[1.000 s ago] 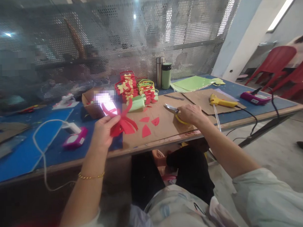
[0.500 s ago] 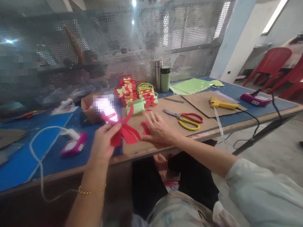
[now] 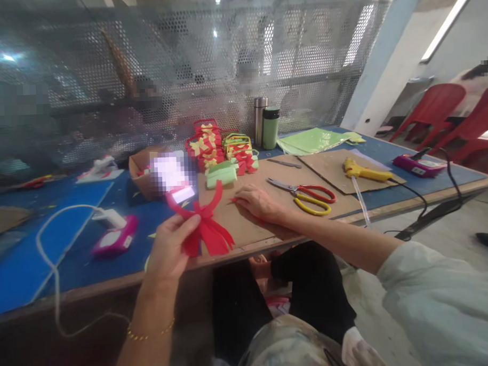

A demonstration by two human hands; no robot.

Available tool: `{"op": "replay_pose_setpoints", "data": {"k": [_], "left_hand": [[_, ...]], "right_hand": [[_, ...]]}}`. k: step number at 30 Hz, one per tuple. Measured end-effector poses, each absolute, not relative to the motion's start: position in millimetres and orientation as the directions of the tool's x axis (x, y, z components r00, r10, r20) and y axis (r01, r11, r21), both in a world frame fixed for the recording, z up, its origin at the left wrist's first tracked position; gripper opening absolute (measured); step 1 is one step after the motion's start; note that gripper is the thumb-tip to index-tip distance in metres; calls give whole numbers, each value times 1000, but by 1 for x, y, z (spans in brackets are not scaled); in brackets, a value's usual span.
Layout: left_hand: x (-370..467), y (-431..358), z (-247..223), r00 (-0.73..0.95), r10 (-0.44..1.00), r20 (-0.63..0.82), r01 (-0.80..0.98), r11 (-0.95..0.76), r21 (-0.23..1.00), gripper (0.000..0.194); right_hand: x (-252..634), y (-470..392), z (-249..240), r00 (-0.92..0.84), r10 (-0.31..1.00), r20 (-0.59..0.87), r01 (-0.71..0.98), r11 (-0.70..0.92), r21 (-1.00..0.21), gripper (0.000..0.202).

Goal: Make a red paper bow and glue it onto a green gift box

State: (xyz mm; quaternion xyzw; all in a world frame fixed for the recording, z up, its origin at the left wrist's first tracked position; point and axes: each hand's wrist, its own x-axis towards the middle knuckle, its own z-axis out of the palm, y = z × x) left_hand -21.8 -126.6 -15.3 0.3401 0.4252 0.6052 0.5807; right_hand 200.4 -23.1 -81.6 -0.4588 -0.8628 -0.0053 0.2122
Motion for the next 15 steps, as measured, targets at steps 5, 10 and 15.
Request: {"op": "replay_pose_setpoints", "data": {"k": [5,10,15], "left_hand": [[-22,-127,-18,-87,991,-97,-416,52,908,41],[-28,-127,-18,-116,990,-86,-402,32,915,37],[-31,-128,-16,-155,985,-81,-404,12,915,36]], "right_hand": [[209,-32,-76,-481,807,343,824,550,-138,21],[218,-27,-67,-403,878,257,892,440,-104,25],[221,-23,-50,-321,928,188,937,341,-82,42]]}}
